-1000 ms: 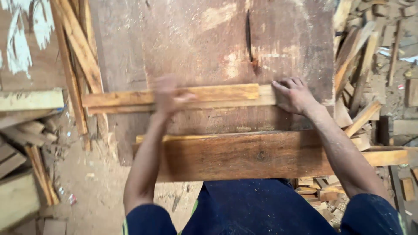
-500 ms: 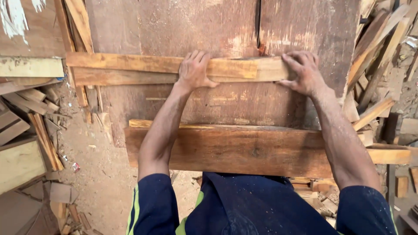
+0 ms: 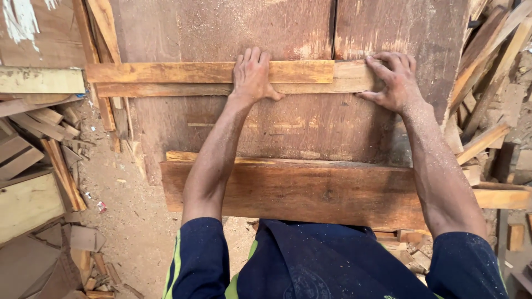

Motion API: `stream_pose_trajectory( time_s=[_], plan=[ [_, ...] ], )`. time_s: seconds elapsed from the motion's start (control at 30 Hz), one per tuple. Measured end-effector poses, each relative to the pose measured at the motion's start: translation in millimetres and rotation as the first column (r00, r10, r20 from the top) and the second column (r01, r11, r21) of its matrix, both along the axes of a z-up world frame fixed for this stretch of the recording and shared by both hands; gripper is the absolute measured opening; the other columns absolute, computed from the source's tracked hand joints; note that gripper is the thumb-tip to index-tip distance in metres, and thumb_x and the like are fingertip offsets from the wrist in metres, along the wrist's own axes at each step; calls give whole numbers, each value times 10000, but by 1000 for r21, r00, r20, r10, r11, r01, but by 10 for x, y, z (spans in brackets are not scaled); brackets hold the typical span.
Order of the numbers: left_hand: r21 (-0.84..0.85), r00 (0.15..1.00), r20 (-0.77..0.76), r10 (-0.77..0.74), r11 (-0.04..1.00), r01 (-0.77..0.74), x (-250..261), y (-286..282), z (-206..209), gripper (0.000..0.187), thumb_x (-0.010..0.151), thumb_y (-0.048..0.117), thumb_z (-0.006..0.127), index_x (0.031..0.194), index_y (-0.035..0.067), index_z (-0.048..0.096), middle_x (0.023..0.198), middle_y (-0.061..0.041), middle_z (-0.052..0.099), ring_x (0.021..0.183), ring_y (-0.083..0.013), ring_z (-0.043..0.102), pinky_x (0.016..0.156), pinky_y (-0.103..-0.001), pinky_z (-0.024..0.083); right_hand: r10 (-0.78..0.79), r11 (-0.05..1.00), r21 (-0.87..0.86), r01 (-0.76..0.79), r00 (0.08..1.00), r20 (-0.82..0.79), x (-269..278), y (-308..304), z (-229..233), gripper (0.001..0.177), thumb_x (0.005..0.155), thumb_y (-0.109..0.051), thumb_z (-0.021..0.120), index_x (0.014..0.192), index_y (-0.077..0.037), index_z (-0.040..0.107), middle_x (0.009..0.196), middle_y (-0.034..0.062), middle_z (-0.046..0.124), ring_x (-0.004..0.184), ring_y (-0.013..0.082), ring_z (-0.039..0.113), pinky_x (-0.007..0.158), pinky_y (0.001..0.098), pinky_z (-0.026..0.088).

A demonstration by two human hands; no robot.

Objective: Organizing and cutting wooden planks using a table saw in a woodworking shop.

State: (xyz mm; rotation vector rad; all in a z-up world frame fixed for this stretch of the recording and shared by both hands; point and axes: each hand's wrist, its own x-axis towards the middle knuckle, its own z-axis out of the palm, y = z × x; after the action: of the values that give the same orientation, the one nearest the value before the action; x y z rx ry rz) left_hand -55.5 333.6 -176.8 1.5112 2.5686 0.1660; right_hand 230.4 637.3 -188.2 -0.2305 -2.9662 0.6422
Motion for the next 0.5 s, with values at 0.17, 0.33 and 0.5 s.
stream_pose_trajectory(
  time_s=[0.17, 0.33, 0.5],
  plan=[
    [-59, 997, 30, 69, 996, -67, 182, -60, 1, 1162, 333, 727, 955, 1166, 5, 587, 1074, -113, 520, 1000, -266, 494, 906, -436, 448, 45, 998, 40, -45, 999, -15, 100, 34, -139, 978, 710, -590, 851, 1532, -140, 572, 1522, 138, 491, 1465, 323, 383, 1264, 529, 239],
    [-66, 991, 50, 127, 990, -124, 505, -374, 189, 1049, 451, 737, 925, 1174, 58, 582, 1156, -143, 570, 1119, -319, 534, 996, -524, 455, 101, 984, -140, -111, 992, -71, 250, -261, 247, 869, 809, -521, 798, 1583, -199, 571, 1488, 79, 496, 1381, 319, 396, 1238, 498, 311],
    [456, 963, 115, 244, 848, -269, -207, -1248, -23, 861, 831, 528, 825, 1502, 63, 549, 1573, -159, 510, 1521, -356, 432, 1281, -511, 378, -173, 984, -56, 171, 985, -20, 330, -933, 314, 857, 829, -434, 856, 1525, -80, 504, 1443, 206, 478, 1374, 348, 409, 1222, 540, 312]
  ],
)
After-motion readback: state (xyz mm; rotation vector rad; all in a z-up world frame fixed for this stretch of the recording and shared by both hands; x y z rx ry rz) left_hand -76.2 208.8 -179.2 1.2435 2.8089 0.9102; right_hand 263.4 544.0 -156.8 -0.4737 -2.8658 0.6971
